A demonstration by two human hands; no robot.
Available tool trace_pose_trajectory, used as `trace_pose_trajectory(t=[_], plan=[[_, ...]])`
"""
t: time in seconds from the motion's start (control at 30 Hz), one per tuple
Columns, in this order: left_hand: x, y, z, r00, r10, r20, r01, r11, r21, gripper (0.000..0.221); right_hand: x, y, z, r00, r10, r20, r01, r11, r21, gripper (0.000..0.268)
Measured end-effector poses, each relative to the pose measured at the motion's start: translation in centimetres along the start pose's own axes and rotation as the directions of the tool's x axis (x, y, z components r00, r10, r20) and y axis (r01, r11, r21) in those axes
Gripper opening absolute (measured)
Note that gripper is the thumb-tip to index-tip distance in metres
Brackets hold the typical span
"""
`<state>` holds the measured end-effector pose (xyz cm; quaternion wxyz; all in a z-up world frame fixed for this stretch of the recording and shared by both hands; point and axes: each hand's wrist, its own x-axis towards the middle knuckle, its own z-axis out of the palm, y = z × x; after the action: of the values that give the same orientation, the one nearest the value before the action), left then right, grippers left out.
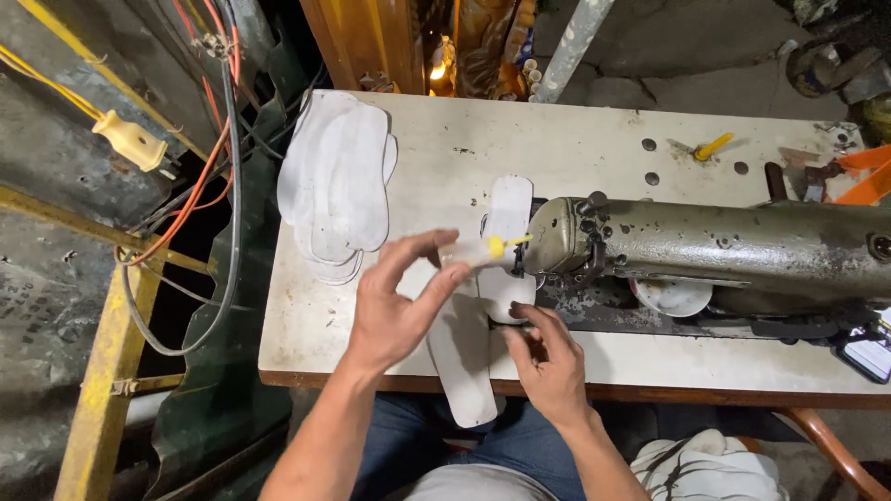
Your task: Preparing and positioning shoe insoles on a workbench, including applying a liquid treatment from a small bottle.
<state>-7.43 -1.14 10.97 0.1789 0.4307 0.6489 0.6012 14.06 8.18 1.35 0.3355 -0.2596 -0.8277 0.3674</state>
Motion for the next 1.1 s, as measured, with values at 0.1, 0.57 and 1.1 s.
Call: trace_pose_trajectory(t=[0.1,0.57,1.1], plan=[[2.4,2.0,-0.2,0.981,0.192,0.025,-0.194,0.968,0.160,0.037,-0.5,1.3,-0.3,0.998,-0.007,-0.062,0.002,0.996,-0.088,0.029],[5.7,4.3,-0.5,0.937,0.314,0.151,-0.345,0.899,0.272,0.029,-0.4,1.1,-0.6,0.985,-0.049,-0.166,0.053,0.998,0.020,0.021],[6.9,6.8,-0.3,0.904,0.386,0.182,-0.426,0.849,0.313,0.031,-0.6,1.3,-0.7,0.983,-0.047,-0.178,0.049,0.999,0.004,0.020]])
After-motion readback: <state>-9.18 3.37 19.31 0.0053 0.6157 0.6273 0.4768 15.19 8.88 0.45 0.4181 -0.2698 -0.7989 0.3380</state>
